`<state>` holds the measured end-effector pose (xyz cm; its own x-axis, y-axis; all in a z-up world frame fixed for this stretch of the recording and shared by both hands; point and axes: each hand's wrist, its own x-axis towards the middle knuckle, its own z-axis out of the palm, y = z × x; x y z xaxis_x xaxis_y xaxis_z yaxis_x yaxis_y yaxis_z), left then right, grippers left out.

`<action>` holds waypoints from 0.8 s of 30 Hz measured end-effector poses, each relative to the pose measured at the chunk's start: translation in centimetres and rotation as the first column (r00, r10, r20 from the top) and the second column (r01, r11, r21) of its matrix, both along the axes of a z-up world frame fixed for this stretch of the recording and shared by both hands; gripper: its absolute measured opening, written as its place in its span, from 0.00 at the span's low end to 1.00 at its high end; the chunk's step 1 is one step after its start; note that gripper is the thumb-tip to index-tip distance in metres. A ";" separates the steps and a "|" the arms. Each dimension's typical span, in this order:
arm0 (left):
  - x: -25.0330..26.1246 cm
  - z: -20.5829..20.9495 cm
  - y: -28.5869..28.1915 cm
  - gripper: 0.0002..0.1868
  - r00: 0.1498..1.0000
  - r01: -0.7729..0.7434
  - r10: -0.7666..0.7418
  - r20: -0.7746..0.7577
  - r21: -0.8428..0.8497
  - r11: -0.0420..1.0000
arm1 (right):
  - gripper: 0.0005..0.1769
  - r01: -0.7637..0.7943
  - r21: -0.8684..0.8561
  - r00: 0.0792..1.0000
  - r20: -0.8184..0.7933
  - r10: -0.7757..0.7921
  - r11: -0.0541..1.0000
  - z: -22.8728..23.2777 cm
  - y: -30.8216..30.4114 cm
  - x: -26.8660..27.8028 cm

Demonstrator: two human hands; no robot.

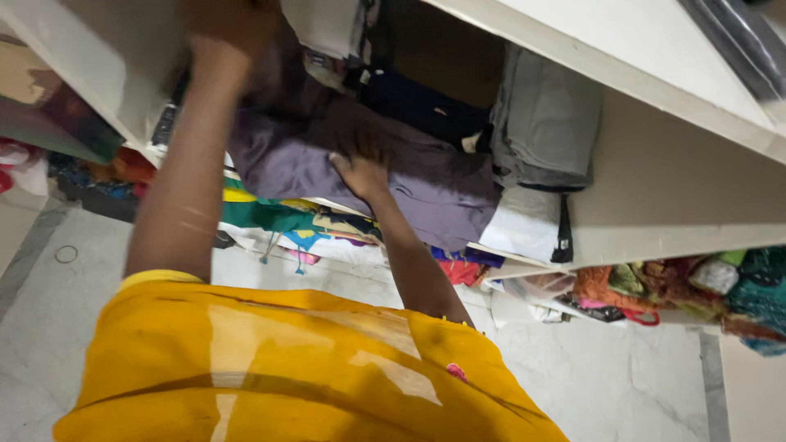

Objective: The person organizes clothes in a closet by moving folded garments between different shelves and arranging them.

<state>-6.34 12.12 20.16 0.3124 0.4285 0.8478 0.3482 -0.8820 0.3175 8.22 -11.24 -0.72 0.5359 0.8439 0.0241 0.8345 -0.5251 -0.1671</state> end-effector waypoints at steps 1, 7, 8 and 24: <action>0.9 0.0 -2.7 0.09 1.000 0.010 -0.010 -0.002 -0.002 1.000 | 0.40 0.087 0.173 0.951 -0.309 -0.030 0.981 -0.5 -0.4 0.9; 8.7 -0.1 -15.8 0.36 0.831 0.468 -0.536 -0.146 -0.334 0.818 | 0.44 0.837 0.458 -0.152 -0.332 0.931 0.300 0.4 -7.7 6.1; 8.6 -1.2 -17.1 0.36 0.727 0.515 -0.684 -0.069 -0.603 0.609 | 0.44 0.839 0.455 -0.148 -0.334 0.931 0.297 0.8 -9.2 6.2; 5.2 -15.1 -15.0 0.40 0.723 -0.088 -0.358 -0.591 -0.593 0.801 | 0.23 0.865 0.498 0.451 -0.823 0.346 0.057 -6.3 -17.0 16.9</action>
<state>-1.16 -2.85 5.07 0.7688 0.6390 0.0259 0.5470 -0.6780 0.4910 25.09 -28.25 -7.02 0.9772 0.2105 -0.0269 -0.1144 0.4155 -0.9024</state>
